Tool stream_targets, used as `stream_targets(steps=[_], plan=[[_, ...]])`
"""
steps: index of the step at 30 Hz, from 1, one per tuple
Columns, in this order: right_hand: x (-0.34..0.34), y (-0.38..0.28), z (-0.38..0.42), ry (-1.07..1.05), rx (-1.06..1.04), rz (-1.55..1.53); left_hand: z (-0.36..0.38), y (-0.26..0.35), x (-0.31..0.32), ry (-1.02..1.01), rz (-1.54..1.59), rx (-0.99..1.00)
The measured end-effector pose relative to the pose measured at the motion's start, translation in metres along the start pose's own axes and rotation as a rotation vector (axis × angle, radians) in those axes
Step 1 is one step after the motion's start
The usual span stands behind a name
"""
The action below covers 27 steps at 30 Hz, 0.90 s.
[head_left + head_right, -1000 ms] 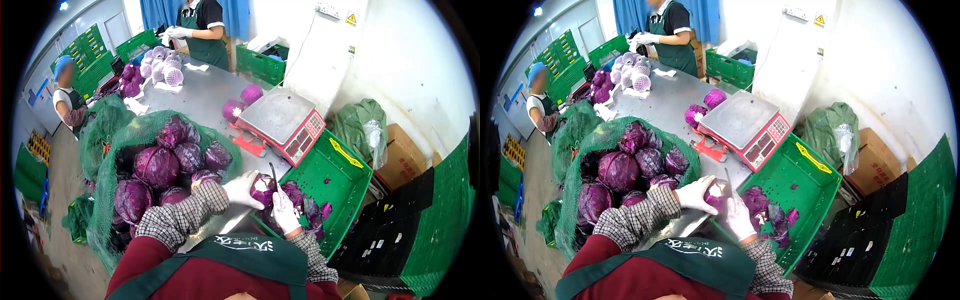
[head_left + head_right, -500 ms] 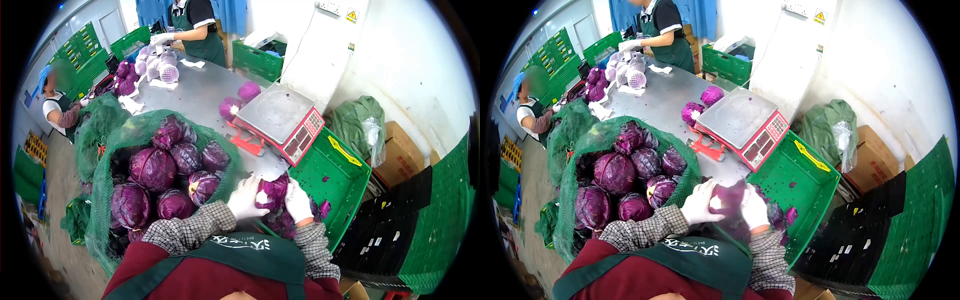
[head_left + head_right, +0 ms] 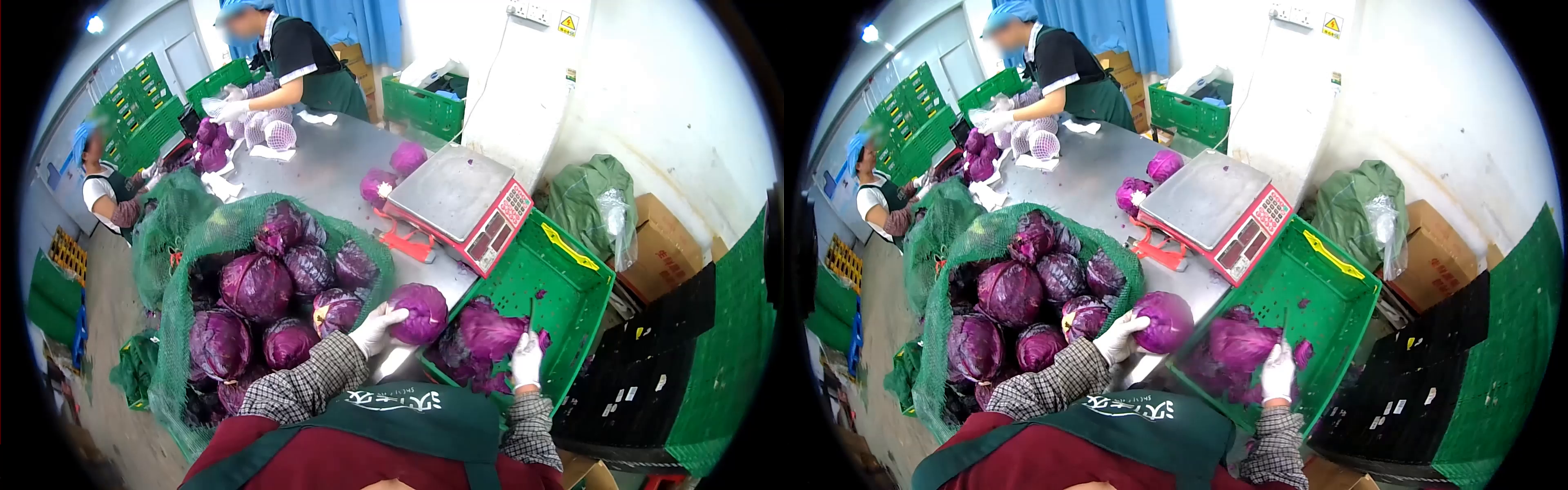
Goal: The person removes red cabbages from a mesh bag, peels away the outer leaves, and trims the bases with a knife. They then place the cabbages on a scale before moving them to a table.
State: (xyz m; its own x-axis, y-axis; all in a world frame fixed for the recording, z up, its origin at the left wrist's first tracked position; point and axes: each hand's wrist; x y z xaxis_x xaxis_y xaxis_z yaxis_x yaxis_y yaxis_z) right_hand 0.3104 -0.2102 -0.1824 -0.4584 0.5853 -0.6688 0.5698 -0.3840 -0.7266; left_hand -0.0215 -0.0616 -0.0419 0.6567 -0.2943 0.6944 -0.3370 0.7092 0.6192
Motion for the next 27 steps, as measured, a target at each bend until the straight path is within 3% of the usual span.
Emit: stream_targets(steps=[1, 2, 4, 5, 7, 9, 12, 13, 15, 16, 19, 23, 27], plan=[[-0.013, -0.012, -0.001, 0.138, -0.124, 0.115, 0.001, 0.004, 0.002, -0.056, 0.069, -0.008], [-0.027, -0.026, -0.002, -0.034, 0.083, 0.037, -0.002, 0.004, 0.003, -0.076, 0.082, 0.038], [-0.033, -0.076, 0.001, 0.052, -0.097, -0.206, -0.007, 0.01, 0.008, -0.055, -0.166, 0.189], [-0.055, -0.141, 0.008, -0.235, 0.155, -0.499, -0.009, 0.009, 0.011, -0.046, -0.283, 0.258], [-0.037, -0.167, 0.02, -0.3, -0.182, -0.37, -0.009, 0.006, 0.016, 0.065, -0.319, 0.272], [-0.022, -0.195, 0.028, -0.375, -0.376, -0.321, -0.012, -0.001, 0.01, 0.087, -0.433, 0.324], [0.012, -0.191, 0.037, -0.535, -0.113, -0.58, -0.009, -0.005, 0.006, 0.144, -0.546, 0.348], [0.008, -0.192, 0.042, -0.638, 0.083, -0.654, -0.005, -0.003, 0.007, 0.172, -0.707, 0.319], [0.018, -0.179, 0.046, -0.633, 0.002, -0.664, -0.021, -0.015, -0.019, 0.199, -0.994, 0.389], [0.005, -0.19, 0.046, -0.69, 0.137, -0.665, -0.024, -0.017, -0.022, 0.225, -0.994, 0.383], [0.034, -0.166, 0.045, -0.512, -0.141, -0.515, -0.025, -0.014, -0.02, 0.19, -0.861, 0.345], [0.079, -0.106, 0.031, -0.303, -0.147, -0.505, -0.017, -0.002, 0.001, 0.159, -0.585, 0.248], [0.02, -0.061, 0.0, -0.13, 0.031, -0.36, -0.022, -0.002, -0.013, 0.132, -0.658, 0.222]])
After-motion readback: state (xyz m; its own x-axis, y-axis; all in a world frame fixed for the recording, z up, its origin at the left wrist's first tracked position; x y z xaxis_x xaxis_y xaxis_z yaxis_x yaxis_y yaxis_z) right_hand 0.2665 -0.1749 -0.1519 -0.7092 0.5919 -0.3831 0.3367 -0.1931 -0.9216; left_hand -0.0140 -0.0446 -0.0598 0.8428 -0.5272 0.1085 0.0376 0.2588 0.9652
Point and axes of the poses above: each hand's wrist, its own z-axis away from the middle knuckle, its own x-axis out of the palm, y = z × x, and after that the axes turned 2 degrees about z, right-handed
